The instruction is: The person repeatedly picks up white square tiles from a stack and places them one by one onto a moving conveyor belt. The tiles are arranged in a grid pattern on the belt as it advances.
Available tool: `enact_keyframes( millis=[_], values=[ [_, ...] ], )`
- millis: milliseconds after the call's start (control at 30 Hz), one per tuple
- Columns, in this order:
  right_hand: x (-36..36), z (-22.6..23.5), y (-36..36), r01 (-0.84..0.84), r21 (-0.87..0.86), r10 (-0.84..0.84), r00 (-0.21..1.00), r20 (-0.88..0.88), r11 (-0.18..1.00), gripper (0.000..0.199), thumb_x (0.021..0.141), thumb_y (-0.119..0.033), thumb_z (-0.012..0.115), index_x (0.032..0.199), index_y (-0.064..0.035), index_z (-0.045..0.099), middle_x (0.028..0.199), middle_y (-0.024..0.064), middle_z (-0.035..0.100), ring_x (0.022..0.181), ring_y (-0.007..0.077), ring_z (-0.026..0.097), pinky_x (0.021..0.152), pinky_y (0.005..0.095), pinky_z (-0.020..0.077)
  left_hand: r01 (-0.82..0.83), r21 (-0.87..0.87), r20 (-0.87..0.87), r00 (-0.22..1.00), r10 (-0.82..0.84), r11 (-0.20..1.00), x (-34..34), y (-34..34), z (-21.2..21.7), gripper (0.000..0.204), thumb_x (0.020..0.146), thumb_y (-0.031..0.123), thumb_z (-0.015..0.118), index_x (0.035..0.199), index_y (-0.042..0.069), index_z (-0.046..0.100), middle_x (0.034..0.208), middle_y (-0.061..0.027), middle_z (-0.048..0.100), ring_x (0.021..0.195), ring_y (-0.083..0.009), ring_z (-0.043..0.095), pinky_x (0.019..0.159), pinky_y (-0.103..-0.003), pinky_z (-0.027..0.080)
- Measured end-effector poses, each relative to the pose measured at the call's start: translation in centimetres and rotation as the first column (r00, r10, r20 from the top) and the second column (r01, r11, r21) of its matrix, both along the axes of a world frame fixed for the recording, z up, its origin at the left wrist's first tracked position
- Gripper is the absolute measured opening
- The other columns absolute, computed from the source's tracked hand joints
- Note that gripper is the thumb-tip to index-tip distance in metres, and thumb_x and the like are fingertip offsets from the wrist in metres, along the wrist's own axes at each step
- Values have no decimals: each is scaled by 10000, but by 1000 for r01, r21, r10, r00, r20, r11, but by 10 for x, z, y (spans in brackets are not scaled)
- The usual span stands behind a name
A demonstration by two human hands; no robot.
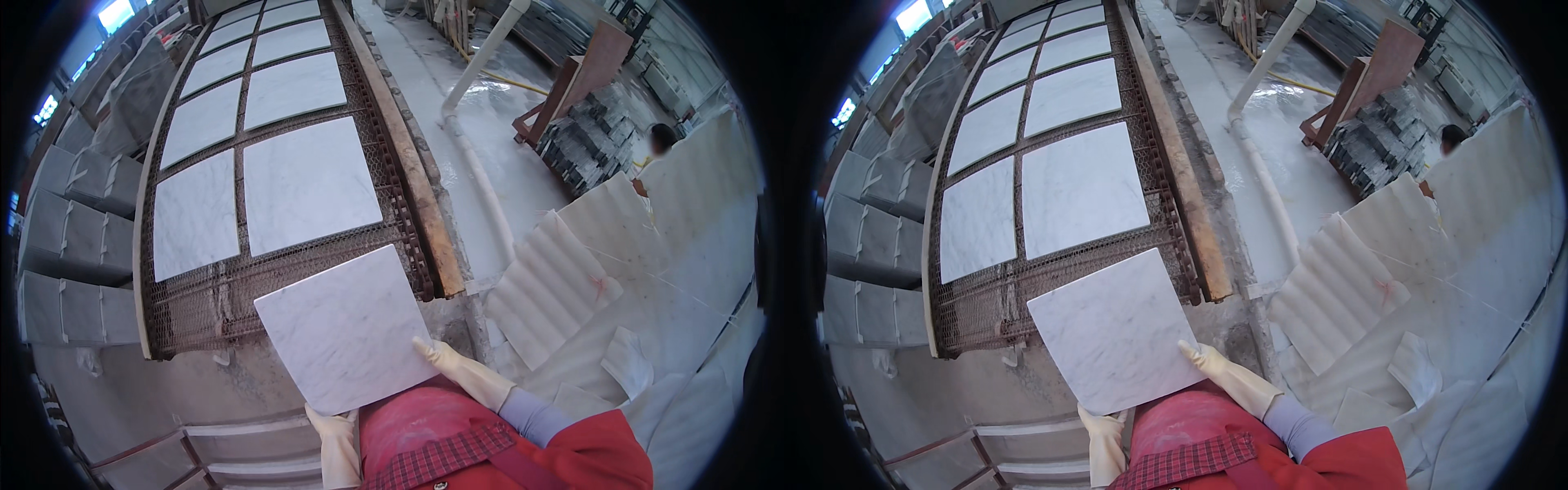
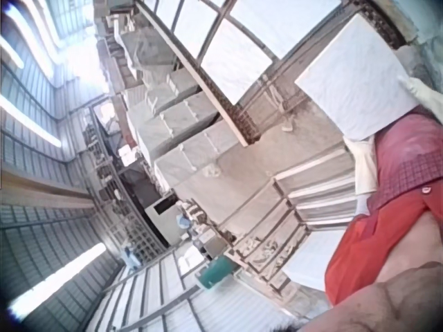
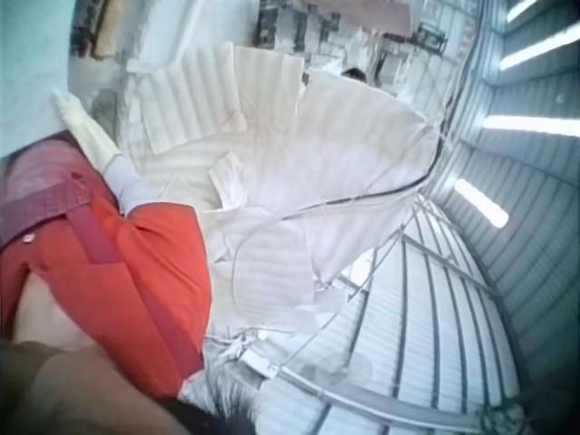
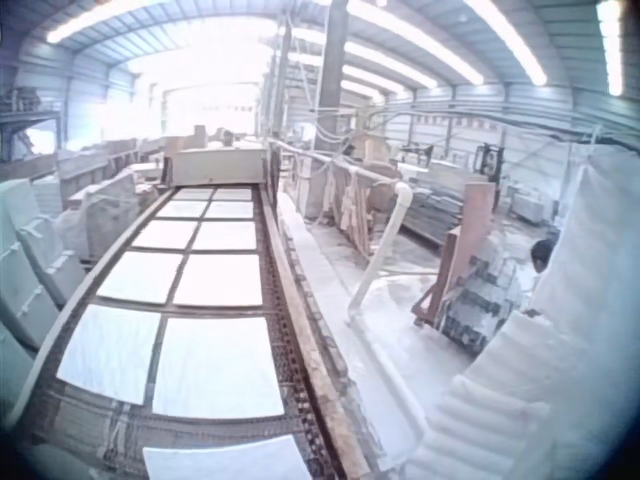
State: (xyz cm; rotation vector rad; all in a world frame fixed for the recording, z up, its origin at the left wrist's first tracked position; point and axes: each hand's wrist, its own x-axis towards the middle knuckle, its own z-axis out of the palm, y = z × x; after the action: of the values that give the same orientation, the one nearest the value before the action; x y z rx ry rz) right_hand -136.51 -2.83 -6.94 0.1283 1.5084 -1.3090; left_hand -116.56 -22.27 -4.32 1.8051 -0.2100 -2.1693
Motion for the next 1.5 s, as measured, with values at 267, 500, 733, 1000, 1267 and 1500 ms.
enact_keyframes(
  millis=[267,500,733,1000,1267,1500],
  values=[
    [-4,47,-16,44,198,-54,997,46,979,734,854,-611,556,1286,-19,529,1232,110,585,1140,215,536,986,361,397,49,-52,1,999,-49,997,11,1,23,622,850,635,328,1355,284,418,1392,0,441,1250,-300,433,921,-579,406],
    [5,75,-25,104,206,-141,975,172,973,752,858,-607,548,1312,-10,497,1286,129,561,1175,243,523,1019,362,369,85,-141,-67,993,-95,986,27,-8,45,686,873,665,304,1408,241,367,1426,-23,406,1246,-319,434,934,-554,407],
    [25,83,-33,137,209,-168,976,141,968,730,854,-618,547,1256,-10,537,1155,117,625,1011,232,602,856,374,487,93,-141,-48,994,-100,986,44,-32,18,669,864,660,330,1393,256,388,1424,-11,408,1264,-291,408,968,-539,366],
    [25,60,-33,89,170,-103,992,78,981,778,802,-684,556,1223,-30,558,1062,117,642,898,270,638,667,466,554,50,-116,-88,994,-60,992,42,-40,-1,656,853,670,334,1360,267,438,1403,-16,432,1248,-298,421,975,-532,362],
    [15,36,-32,105,173,-113,993,39,979,744,817,-643,581,1208,-10,593,1073,118,658,945,220,631,841,365,490,77,-57,-173,981,-86,995,33,-34,10,616,866,632,353,1334,245,461,1360,-67,470,1202,-339,471,927,-570,430],
    [12,15,-32,169,193,-142,979,-143,967,716,818,-619,600,1166,6,611,1039,127,666,903,226,640,800,354,496,223,-57,-249,941,-230,973,32,-44,16,480,920,465,345,1303,197,456,1316,-117,490,1147,-366,530,936,-519,469]
  ],
)
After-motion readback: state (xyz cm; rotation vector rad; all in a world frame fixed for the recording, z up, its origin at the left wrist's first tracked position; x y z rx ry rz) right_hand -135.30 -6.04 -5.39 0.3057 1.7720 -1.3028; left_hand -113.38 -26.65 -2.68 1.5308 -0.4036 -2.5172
